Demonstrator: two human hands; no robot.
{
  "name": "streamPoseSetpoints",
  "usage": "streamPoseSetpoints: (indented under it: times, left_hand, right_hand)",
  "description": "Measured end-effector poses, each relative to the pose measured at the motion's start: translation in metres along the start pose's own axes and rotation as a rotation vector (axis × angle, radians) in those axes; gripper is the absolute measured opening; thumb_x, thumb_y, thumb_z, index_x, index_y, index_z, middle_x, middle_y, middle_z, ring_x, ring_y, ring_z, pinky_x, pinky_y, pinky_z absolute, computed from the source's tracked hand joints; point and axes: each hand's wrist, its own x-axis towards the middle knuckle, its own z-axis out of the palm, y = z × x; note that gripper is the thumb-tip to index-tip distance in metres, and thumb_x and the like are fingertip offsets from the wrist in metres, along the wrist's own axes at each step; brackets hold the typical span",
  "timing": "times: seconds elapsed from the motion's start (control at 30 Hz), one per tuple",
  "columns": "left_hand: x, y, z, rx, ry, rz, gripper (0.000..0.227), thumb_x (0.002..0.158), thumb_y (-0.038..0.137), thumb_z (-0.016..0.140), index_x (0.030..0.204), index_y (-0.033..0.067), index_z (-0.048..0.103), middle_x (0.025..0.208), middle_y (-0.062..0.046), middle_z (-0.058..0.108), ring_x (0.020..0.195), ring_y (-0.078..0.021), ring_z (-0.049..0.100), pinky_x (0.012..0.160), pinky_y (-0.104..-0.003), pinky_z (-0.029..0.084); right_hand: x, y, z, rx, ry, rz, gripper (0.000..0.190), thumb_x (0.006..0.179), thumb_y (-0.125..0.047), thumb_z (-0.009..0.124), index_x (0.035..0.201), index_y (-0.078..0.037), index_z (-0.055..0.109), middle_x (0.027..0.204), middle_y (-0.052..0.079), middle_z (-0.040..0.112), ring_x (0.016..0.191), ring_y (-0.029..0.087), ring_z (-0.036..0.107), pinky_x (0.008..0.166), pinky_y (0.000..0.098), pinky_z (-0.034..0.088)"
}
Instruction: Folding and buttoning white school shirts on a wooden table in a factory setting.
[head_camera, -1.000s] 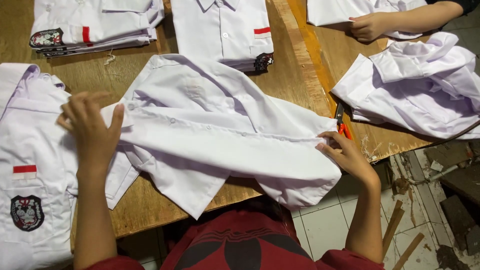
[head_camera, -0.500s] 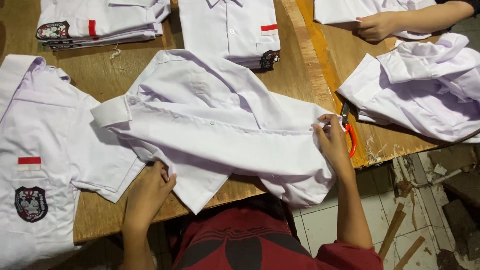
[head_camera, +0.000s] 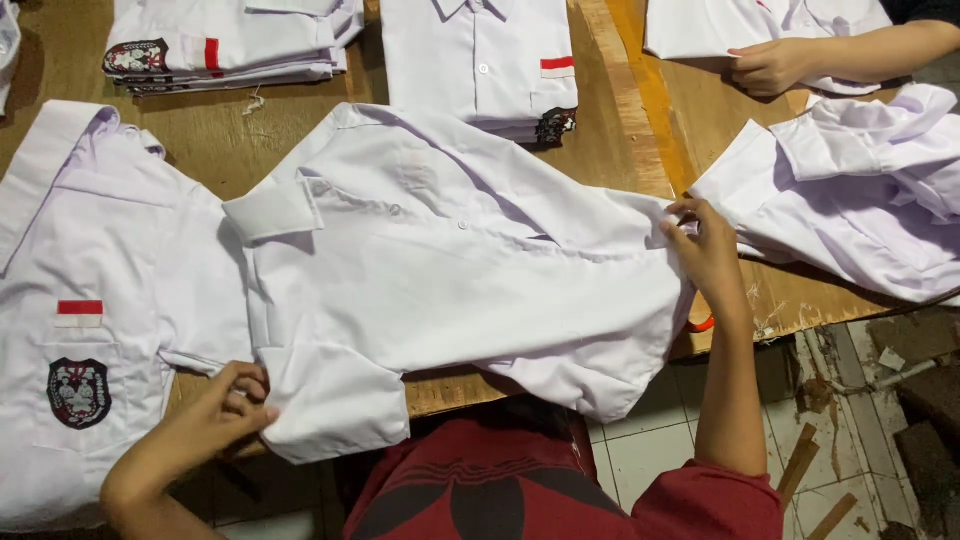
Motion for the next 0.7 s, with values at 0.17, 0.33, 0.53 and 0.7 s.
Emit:
streamPoseSetpoints:
  times: [0.17, 0.33, 0.53, 0.7]
  left_hand:
    - [-0.039, 0.149, 0.012, 0.484, 0.295, 0.211, 0.034, 0.097, 0.033, 0.060, 0.123, 0.0107, 0.062, 0.108, -0.007, 0.064, 0.097, -0.0200, 0.061, 0.093, -0.031, 0.042]
    - [0.008, 0.242, 0.019, 0.682, 0.238, 0.742, 0.022, 0.106, 0.027, 0.051, 0.104, 0.0090, 0.063, 0.106, -0.007, 0.062, 0.104, -0.0232, 0.060, 0.092, -0.038, 0.043]
    - [0.118, 0.324, 0.010, 0.980, 0.137, 0.849, 0.066, 0.084, -0.011, 0.038, 0.145, 0.0101, 0.052, 0.137, -0.018, 0.054, 0.122, -0.0423, 0.046, 0.099, -0.053, 0.038]
    - [0.210, 0.304, -0.016, 1.171, 0.193, 0.702, 0.068, 0.091, 0.021, 0.067, 0.153, 0.0181, 0.042, 0.142, -0.014, 0.061, 0.146, -0.0364, 0.041, 0.108, -0.059, 0.036]
  right_hand:
    - [-0.035, -0.020, -0.014, -0.017, 0.074, 0.056, 0.028, 0.099, -0.008, 0.063, 0.127, -0.005, 0.059, 0.121, 0.010, 0.066, 0.102, 0.022, 0.063, 0.085, 0.0353, 0.050]
    - [-0.052, -0.014, -0.018, 0.024, 0.142, 0.215, 0.029, 0.101, -0.019, 0.063, 0.126, -0.004, 0.065, 0.112, 0.013, 0.070, 0.101, 0.020, 0.066, 0.066, 0.0353, 0.061]
    - [-0.030, -0.024, -0.012, -0.031, -0.060, 0.197, 0.051, 0.099, -0.048, 0.055, 0.118, -0.004, 0.072, 0.119, 0.009, 0.071, 0.111, 0.020, 0.063, 0.091, 0.0329, 0.045]
    - [0.001, 0.003, 0.002, -0.049, -0.145, 0.270, 0.052, 0.084, -0.027, 0.082, 0.126, -0.002, 0.062, 0.112, 0.024, 0.073, 0.109, 0.039, 0.068, 0.088, 0.0474, 0.054]
